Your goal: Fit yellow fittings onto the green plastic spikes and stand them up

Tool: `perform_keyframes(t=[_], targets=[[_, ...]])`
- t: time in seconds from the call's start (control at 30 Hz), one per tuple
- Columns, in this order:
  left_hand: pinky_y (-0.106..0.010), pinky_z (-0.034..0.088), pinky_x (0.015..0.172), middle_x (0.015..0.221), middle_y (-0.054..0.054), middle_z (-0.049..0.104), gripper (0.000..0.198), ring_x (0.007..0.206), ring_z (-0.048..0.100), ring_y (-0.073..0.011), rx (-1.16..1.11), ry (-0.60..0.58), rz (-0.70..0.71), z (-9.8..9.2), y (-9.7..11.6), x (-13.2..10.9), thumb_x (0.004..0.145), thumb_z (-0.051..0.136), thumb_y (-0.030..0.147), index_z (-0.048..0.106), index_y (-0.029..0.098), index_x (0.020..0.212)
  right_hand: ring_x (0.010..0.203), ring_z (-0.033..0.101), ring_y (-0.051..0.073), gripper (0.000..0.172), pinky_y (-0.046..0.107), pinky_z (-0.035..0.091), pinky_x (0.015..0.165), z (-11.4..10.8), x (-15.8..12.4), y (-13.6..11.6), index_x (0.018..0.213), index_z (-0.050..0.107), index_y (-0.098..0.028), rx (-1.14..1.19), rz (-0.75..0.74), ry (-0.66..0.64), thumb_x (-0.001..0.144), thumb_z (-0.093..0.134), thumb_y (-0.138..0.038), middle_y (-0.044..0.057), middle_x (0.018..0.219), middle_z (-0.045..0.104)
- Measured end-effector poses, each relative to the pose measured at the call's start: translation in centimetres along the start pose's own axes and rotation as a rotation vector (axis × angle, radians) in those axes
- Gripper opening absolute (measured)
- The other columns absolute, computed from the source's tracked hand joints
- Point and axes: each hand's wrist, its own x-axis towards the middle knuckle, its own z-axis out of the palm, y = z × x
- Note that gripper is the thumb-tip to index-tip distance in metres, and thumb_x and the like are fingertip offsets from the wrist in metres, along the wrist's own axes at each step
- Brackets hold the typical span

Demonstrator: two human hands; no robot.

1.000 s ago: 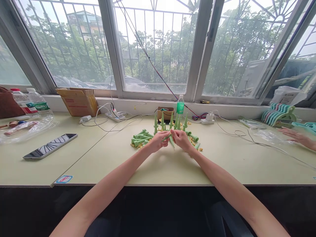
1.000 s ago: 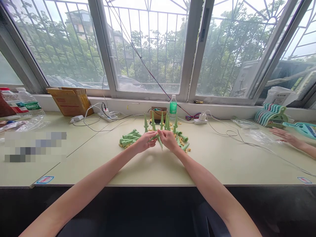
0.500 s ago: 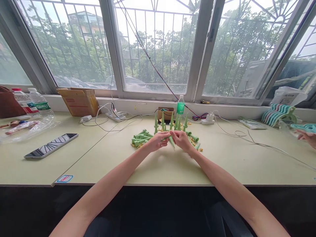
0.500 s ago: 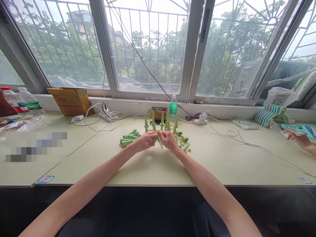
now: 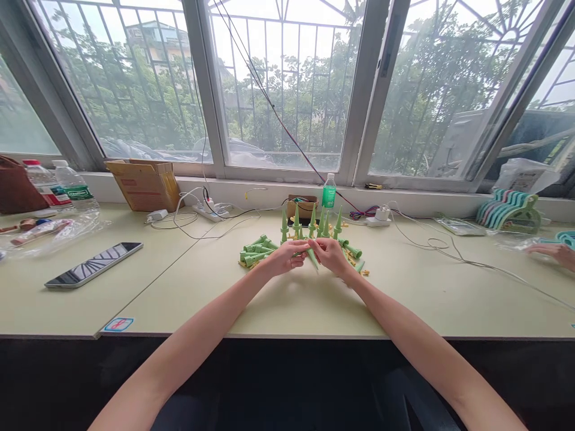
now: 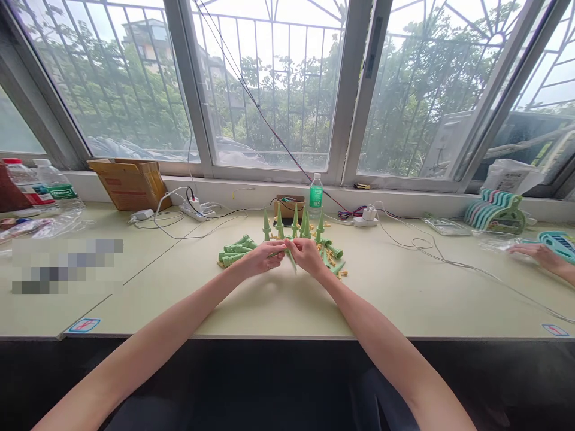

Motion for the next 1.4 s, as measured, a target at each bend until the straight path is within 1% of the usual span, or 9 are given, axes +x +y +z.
perform_keyframes(t=[0.23,0.4,0.67,0.83,0.93,1.0,1.2,1.4], targets=[[-0.017,0.022,0.041,0.060,0.003,0.041,0.021,0.045,0.028,-0.0023,0.012,-0.010,-0.003,0.21,0.30,-0.32,0.075,0.072,0.028,0.062,0.014,0.085,0.042,0.034,0.009,0.060,0.024,0.028,0.048,-0.13,-0.01,-0.38,0.049,0.040,-0.018,-0.014,0.000,-0.004,0.088,0.040,-0.063,-0.003,0.040,0.040],[-0.016,0.023,0.042,0.061,0.003,0.042,0.022,0.045,0.028,-0.0014,0.022,-0.028,-0.011,0.13,0.40,-0.42,0.075,0.073,0.028,0.063,0.014,0.089,0.042,0.033,0.009,0.059,0.024,0.028,0.048,-0.13,-0.04,-0.48,0.050,0.040,-0.019,-0.016,0.003,-0.007,0.088,0.040,-0.064,-0.003,0.041,0.040],[-0.017,0.022,0.042,0.061,0.003,0.040,0.023,0.045,0.028,-0.0021,0.037,-0.027,0.006,0.01,0.09,-0.19,0.076,0.072,0.030,0.063,0.014,0.090,0.042,0.035,0.009,0.059,0.024,0.030,0.049,-0.22,-0.05,-0.40,0.049,0.041,-0.019,-0.001,0.000,-0.006,0.088,0.042,-0.063,-0.003,0.040,0.041],[-0.017,0.025,0.043,0.060,0.004,0.038,0.026,0.047,0.033,-0.0035,0.008,0.046,0.018,0.27,-0.29,0.25,0.075,0.073,0.034,0.062,0.015,0.088,0.042,0.037,0.009,0.057,0.023,0.033,0.050,-0.29,0.10,-0.34,0.051,0.042,-0.018,0.023,0.000,0.012,0.089,0.043,-0.061,-0.003,0.041,0.045],[-0.017,0.027,0.043,0.060,0.004,0.040,0.028,0.049,0.039,-0.0049,-0.041,0.102,0.013,0.56,-0.23,0.26,0.073,0.074,0.037,0.061,0.015,0.084,0.041,0.037,0.009,0.057,0.023,0.032,0.050,-0.28,0.16,-0.46,0.051,0.041,-0.019,0.021,-0.005,0.016,0.089,0.043,-0.061,-0.003,0.041,0.044],[-0.017,0.028,0.043,0.060,0.004,0.041,0.029,0.049,0.041,-0.0052,-0.057,0.118,0.006,0.75,-0.10,0.18,0.072,0.075,0.038,0.060,0.016,0.083,0.041,0.037,0.009,0.057,0.023,0.032,0.049,-0.26,0.17,-0.55,0.051,0.041,-0.019,0.020,-0.009,0.015,0.089,0.044,-0.061,-0.003,0.040,0.043],[-0.017,0.028,0.042,0.058,0.004,0.043,0.026,0.045,0.037,-0.0042,-0.047,0.119,-0.002,0.91,-0.04,0.02,0.076,0.072,0.037,0.058,0.016,0.084,0.042,0.037,0.009,0.057,0.023,0.033,0.050,-0.22,0.19,-0.51,0.051,0.042,-0.018,0.012,-0.013,0.013,0.088,0.044,-0.062,-0.003,0.041,0.045],[-0.017,0.027,0.041,0.057,0.004,0.043,0.025,0.043,0.033,-0.0037,-0.028,0.070,0.014,0.41,-0.33,0.32,0.079,0.068,0.038,0.057,0.016,0.085,0.042,0.036,0.009,0.058,0.023,0.031,0.049,-0.22,0.21,-0.58,0.051,0.041,-0.019,0.013,-0.014,0.015,0.088,0.043,-0.063,-0.003,0.041,0.043]])
